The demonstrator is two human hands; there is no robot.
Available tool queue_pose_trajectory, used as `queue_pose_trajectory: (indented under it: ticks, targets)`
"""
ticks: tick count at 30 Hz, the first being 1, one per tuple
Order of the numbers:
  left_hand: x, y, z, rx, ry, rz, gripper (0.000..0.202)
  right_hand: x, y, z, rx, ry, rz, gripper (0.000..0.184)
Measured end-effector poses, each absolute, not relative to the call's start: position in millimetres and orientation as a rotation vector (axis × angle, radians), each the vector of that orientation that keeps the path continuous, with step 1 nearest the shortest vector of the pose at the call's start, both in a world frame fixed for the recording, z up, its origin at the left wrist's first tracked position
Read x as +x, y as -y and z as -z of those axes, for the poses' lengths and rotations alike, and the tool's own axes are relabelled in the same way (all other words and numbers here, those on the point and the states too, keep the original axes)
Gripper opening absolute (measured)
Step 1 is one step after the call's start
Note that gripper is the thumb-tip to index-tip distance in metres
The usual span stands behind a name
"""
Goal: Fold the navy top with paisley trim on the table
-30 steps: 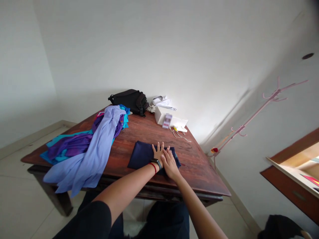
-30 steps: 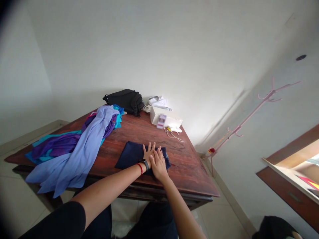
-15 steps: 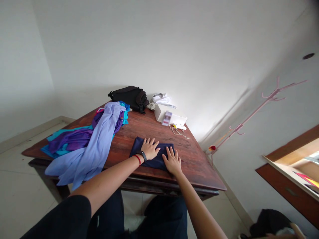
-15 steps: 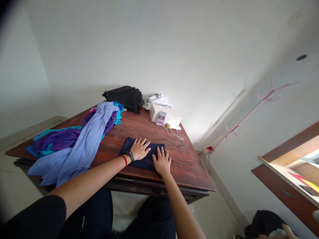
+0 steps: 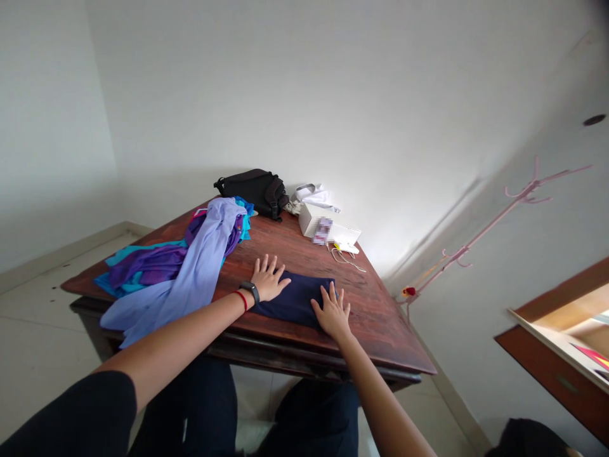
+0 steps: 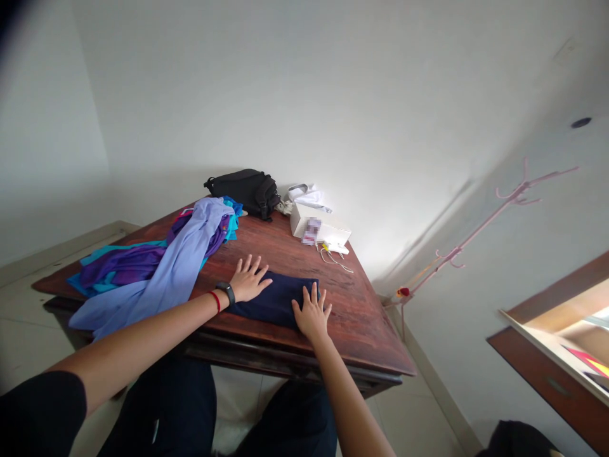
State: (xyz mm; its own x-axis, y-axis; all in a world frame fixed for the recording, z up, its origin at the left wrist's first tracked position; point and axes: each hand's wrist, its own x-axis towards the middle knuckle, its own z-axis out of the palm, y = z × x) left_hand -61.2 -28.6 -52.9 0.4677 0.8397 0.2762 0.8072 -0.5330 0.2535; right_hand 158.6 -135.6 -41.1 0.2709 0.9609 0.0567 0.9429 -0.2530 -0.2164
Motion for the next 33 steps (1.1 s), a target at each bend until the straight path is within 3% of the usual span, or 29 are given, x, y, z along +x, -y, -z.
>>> queue_pose_trajectory:
  ticks: [6,17,22,26,33]
  targets:
    - [-15.5,66.8,47.7,2.721,-1.120,-0.470,0.060,145.5,123.1,32.7,-2.137,1.914,-0.242,0.055]
    - [-34.3,74.2,48.4,2.725,-1.075,-0.365,0.061,137.6,146.8,46.9,-2.302,1.945,-0.139,0.062]
    - [-65.2,86.4,47.3,2.834,-0.858,-0.330,0.085,151.9,183.9,45.3,-2.158,2.062,-0.246,0.080]
    - [-74.9,87.9,47.7,2.843,-0.869,-0.330,0.070,160.8,187.6,45.1,-2.076,2.120,-0.258,0.077]
    - [-74.6,50.7,44.9,2.830,-0.948,-0.289,0.070,159.4,137.2,42.8,-2.037,2.124,-0.226,0.072]
